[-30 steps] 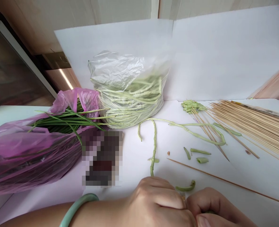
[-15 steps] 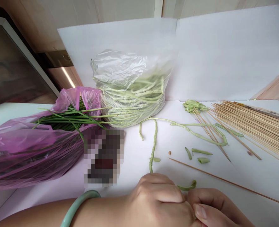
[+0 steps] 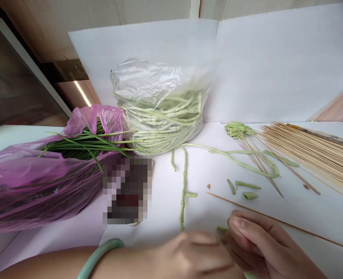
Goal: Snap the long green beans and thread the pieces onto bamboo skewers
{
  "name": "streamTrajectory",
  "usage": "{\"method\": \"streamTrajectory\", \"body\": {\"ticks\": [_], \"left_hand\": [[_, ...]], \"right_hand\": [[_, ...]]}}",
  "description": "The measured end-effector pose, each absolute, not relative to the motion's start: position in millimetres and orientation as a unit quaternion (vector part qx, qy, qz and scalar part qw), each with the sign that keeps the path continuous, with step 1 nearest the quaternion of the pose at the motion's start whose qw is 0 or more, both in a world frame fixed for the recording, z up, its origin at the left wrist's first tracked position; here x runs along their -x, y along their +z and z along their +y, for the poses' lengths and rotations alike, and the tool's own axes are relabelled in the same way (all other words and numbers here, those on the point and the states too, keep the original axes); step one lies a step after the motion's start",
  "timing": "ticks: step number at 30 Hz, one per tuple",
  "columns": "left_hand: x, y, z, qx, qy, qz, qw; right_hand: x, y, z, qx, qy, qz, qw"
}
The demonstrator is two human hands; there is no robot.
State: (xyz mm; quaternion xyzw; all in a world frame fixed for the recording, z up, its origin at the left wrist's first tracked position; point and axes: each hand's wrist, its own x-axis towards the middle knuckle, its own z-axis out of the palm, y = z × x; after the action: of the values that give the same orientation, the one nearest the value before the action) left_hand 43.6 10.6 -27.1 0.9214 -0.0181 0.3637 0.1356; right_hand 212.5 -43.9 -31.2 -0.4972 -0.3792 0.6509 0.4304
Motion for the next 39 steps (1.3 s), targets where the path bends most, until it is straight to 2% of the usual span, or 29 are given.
{"method": "streamTrajectory", "body": {"ticks": [2, 4, 7, 10, 13, 17, 20, 30, 35, 39], "left_hand": [[-45.0, -21.5, 11.4, -0.907, 0.405, -0.009, 0.117], [-48.4, -19.9, 10.8, -0.893, 0.435, 0.029, 0.112], [-52.8, -23.1, 8.6, -0.88, 0.452, 0.081, 0.121], [-53.8, -25.2, 8.5, -0.87, 0.462, 0.107, 0.131], [-53.1, -22.5, 10.6, -0.864, 0.453, 0.125, 0.183], [-52.6, -21.4, 12.0, -0.841, 0.456, 0.151, 0.249], [-53.0, -26.7, 12.1, -0.823, 0.46, 0.164, 0.29], [-56.3, -30.5, 14.7, -0.802, 0.458, 0.161, 0.348], [-54.7, -28.5, 12.1, -0.788, 0.416, 0.178, 0.418], [-53.2, -26.3, 11.8, -0.787, 0.396, 0.191, 0.433]], "right_hand": [[-218.9, -25.9, -40.9, 0.503, 0.63, -0.431, 0.404], [-227.9, -20.2, -38.7, 0.519, 0.559, -0.548, 0.345], [-241.0, -13.0, -34.7, 0.517, 0.336, -0.749, 0.242], [-249.0, -12.2, -29.6, 0.487, 0.094, -0.836, 0.233], [-252.6, -17.6, -26.3, 0.463, -0.033, -0.854, 0.234], [-253.5, -20.5, -26.6, 0.455, -0.054, -0.859, 0.228], [-250.5, -15.1, -29.1, 0.438, -0.021, -0.865, 0.241], [-242.2, -4.1, -35.9, 0.395, 0.082, -0.868, 0.289], [-237.9, -2.4, -35.6, 0.37, 0.104, -0.883, 0.271], [-237.2, -1.9, -37.2, 0.371, 0.1, -0.882, 0.273]]}}
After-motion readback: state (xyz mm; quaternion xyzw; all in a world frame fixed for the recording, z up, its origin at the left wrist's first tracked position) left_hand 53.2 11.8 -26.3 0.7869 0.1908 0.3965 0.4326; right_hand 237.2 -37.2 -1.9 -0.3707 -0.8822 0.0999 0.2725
